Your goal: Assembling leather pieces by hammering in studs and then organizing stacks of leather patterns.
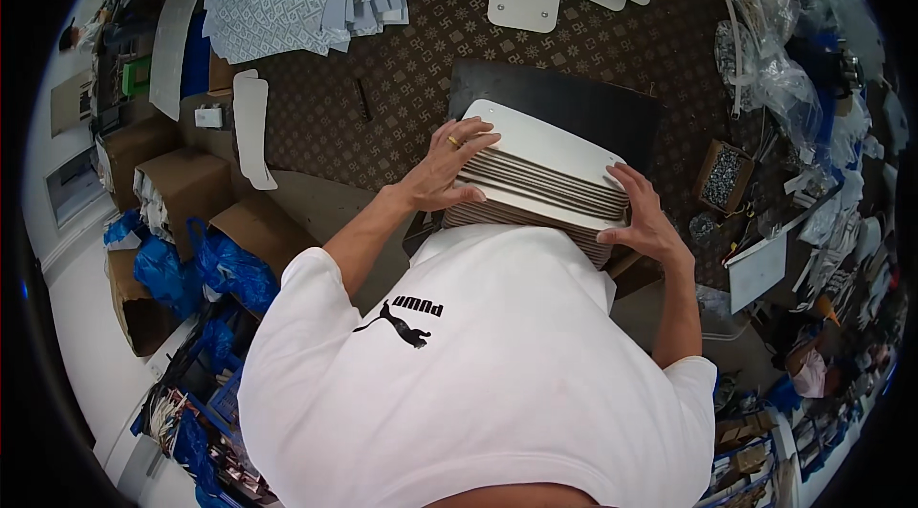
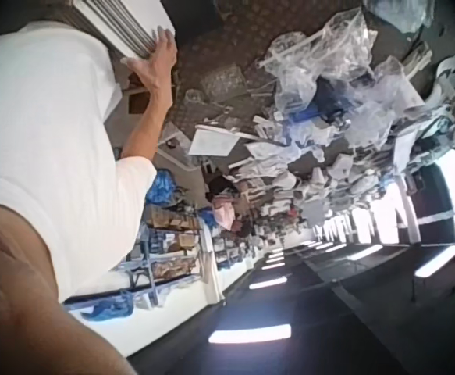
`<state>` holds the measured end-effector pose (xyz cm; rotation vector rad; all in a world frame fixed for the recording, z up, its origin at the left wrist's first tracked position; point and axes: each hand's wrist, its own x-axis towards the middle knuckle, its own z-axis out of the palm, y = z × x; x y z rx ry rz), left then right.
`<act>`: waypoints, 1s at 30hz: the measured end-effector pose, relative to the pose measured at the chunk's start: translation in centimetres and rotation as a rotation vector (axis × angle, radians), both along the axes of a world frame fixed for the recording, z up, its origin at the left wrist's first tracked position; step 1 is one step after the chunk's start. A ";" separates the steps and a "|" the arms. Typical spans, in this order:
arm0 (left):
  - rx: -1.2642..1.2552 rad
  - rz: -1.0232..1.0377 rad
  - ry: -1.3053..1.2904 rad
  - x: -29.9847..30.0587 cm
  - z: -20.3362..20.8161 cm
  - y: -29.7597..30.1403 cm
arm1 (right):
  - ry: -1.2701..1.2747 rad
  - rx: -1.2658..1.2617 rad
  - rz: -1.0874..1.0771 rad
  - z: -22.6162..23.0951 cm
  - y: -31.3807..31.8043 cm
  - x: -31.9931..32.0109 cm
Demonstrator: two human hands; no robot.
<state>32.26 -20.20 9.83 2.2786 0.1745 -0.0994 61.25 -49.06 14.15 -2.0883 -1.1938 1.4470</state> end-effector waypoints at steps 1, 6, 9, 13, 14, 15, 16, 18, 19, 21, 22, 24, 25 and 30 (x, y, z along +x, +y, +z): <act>-0.089 0.100 -0.005 -0.1 0.0 -0.2 | -0.002 0.004 0.010 -0.2 0.0 0.3; -0.198 0.372 0.035 0.4 -1.3 -0.7 | 0.026 0.052 -0.124 -2.0 1.6 2.1; -0.100 0.345 0.027 0.8 -2.1 -0.1 | 0.018 0.084 -0.308 -2.8 4.6 3.5; -0.028 0.199 -0.087 1.3 -1.6 0.7 | -0.142 0.092 -0.334 -3.9 10.9 5.5; -0.083 0.185 -0.136 1.8 -1.2 1.2 | -0.143 0.122 -0.316 -4.8 12.3 6.1; -0.138 0.170 -0.184 2.4 -0.9 2.0 | -0.143 0.151 -0.297 -5.6 13.6 6.7; -0.129 0.178 -0.195 3.4 -0.4 3.0 | -0.144 0.181 -0.276 -6.1 15.2 7.4; -0.201 0.425 -0.119 5.8 0.3 5.8 | -0.125 0.216 -0.333 -6.8 18.6 9.3; -0.234 0.556 -0.083 6.8 0.3 7.3 | -0.095 0.246 -0.391 -7.1 20.6 10.1; 0.013 0.656 -0.114 10.2 -1.3 13.0 | -0.080 0.290 -0.448 -7.9 23.9 12.4; 0.089 0.667 -0.167 12.4 -2.1 16.2 | 0.020 0.265 -0.583 -9.1 25.1 13.8; 0.146 0.660 -0.192 18.1 -3.2 22.3 | 0.218 0.211 -0.862 -11.5 26.7 16.7; 0.130 0.648 -0.161 21.3 -3.0 25.1 | 0.198 0.219 -0.865 -11.7 26.9 17.2; 0.279 0.756 -0.030 28.9 -6.4 36.9 | 0.713 0.083 -1.352 -11.5 28.6 11.8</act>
